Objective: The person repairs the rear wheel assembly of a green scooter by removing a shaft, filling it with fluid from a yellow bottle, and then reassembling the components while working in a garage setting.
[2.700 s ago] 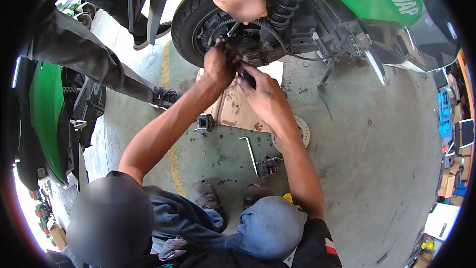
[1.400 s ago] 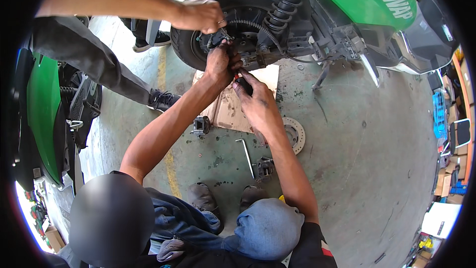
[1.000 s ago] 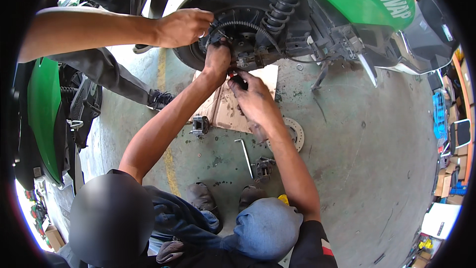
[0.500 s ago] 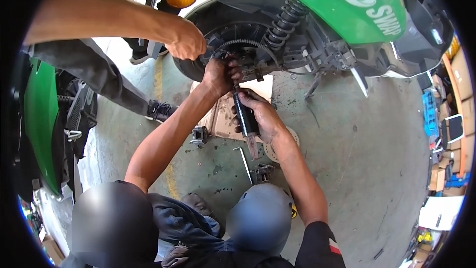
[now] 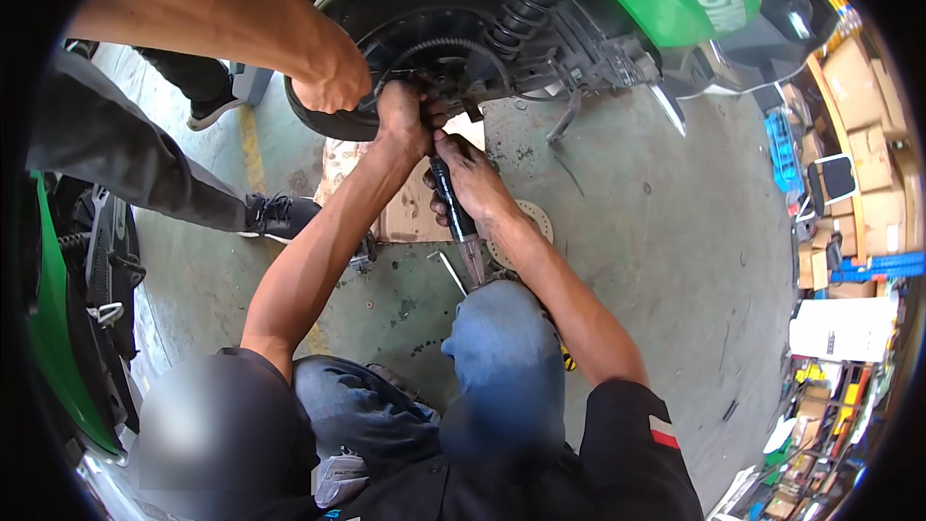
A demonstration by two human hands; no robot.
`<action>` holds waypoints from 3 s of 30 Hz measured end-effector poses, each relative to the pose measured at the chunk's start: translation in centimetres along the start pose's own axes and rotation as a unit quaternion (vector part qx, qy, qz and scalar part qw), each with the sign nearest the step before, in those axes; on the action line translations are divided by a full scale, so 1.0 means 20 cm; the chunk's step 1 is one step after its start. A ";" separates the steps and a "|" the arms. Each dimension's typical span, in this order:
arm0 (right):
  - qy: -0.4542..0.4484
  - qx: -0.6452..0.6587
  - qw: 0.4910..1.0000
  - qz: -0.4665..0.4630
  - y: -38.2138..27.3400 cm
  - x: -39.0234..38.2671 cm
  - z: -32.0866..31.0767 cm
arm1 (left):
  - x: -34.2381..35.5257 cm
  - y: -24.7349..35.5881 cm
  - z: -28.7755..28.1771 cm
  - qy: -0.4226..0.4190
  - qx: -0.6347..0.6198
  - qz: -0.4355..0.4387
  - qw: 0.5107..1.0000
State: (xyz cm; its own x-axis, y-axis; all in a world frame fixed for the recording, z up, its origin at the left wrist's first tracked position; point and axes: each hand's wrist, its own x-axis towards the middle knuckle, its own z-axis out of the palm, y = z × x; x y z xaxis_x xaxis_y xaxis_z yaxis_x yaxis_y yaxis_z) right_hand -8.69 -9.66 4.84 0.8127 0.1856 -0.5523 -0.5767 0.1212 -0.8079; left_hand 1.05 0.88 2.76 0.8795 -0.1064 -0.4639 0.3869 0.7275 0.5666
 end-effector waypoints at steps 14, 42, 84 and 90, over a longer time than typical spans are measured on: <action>-0.019 0.001 1.000 -0.005 0.03 0.05 0.01 | 0.00 0.00 0.00 0.054 -0.005 0.025 0.998; -0.016 0.002 1.000 -0.016 0.02 0.05 0.02 | 0.01 0.01 0.01 0.064 -0.030 0.014 0.997; 0.006 -0.007 0.999 -0.034 0.07 0.08 0.03 | 0.02 0.02 -0.01 0.039 -0.005 0.058 0.998; 0.012 -0.016 0.999 -0.034 0.06 0.09 0.03 | 0.00 0.02 0.01 0.040 0.000 0.061 0.997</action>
State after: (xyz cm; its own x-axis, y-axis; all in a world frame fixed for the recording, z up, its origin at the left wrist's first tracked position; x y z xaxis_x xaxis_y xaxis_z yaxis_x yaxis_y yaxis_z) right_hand -8.10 -8.66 2.97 0.8514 0.1551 -0.5010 -0.5182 0.1008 -0.8493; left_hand 1.13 1.01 3.08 0.8952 0.0381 -0.4439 0.2776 0.7316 0.6227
